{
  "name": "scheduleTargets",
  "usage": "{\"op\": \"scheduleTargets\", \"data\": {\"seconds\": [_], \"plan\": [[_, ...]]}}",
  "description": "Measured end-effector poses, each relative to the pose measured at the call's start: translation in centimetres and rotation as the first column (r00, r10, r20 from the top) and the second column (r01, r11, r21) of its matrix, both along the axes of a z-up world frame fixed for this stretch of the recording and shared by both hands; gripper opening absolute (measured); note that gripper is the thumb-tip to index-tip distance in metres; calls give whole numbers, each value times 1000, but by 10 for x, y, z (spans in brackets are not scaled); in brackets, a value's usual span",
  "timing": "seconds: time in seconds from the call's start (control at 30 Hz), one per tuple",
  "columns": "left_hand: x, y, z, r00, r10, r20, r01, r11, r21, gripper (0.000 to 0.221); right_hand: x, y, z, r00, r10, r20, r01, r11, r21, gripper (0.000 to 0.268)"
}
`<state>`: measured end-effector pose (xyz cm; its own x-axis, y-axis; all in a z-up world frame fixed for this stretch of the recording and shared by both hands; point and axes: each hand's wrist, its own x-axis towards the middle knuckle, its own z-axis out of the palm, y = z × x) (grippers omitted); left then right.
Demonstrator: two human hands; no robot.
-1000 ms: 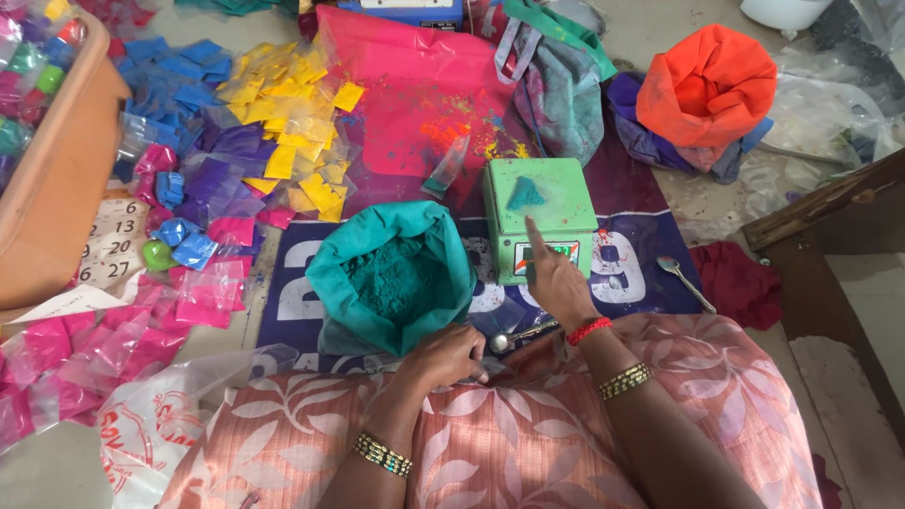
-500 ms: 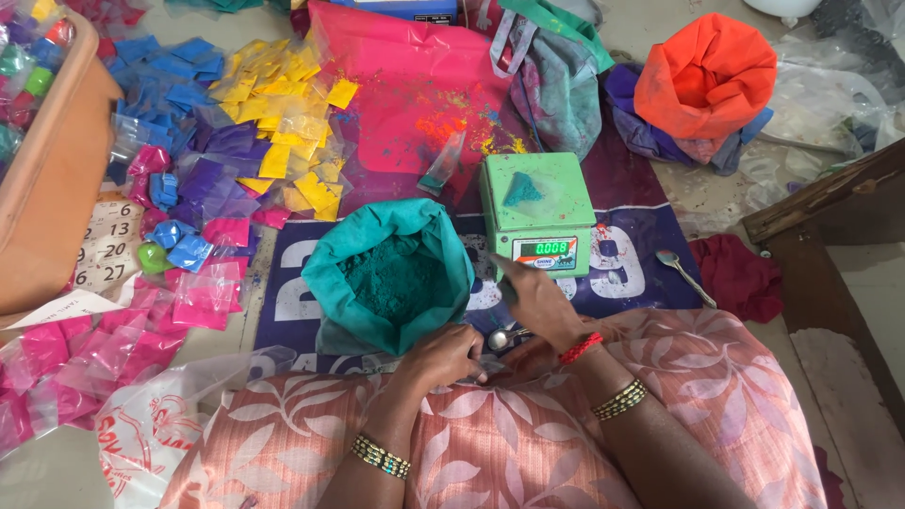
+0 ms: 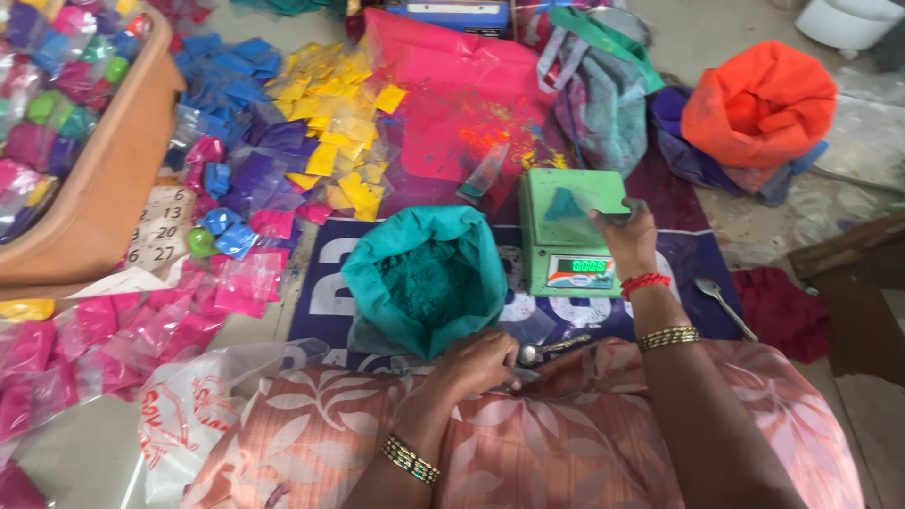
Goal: Weighing colored powder and sealing it into small plastic packets.
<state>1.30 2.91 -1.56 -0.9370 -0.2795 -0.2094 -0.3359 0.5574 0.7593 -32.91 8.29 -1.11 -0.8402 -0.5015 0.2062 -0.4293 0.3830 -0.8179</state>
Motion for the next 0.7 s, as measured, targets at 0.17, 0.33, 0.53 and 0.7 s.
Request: {"op": "scheduleTargets", "data": {"seconds": [0.17,0.33,0.53,0.7], "plan": [[-1,-3,11,998,43,-40,-43,999,-6,36,-5,-48,25,993,95,66,-86,987,-134,42],[-4,-8,6,993,18,-121,-20,1000,-17,32,2,-119,78,953,268,-139,-272,962,-9,27],[-7,-18,13,996,85,-29,-76,970,231,31,-21,-228,56,891,244,-382,-247,968,42,16],[-13,-27,-7,952,255,-168,-184,919,349,35,37,-234,80,707,446,-549,-556,830,-41,36]]}}
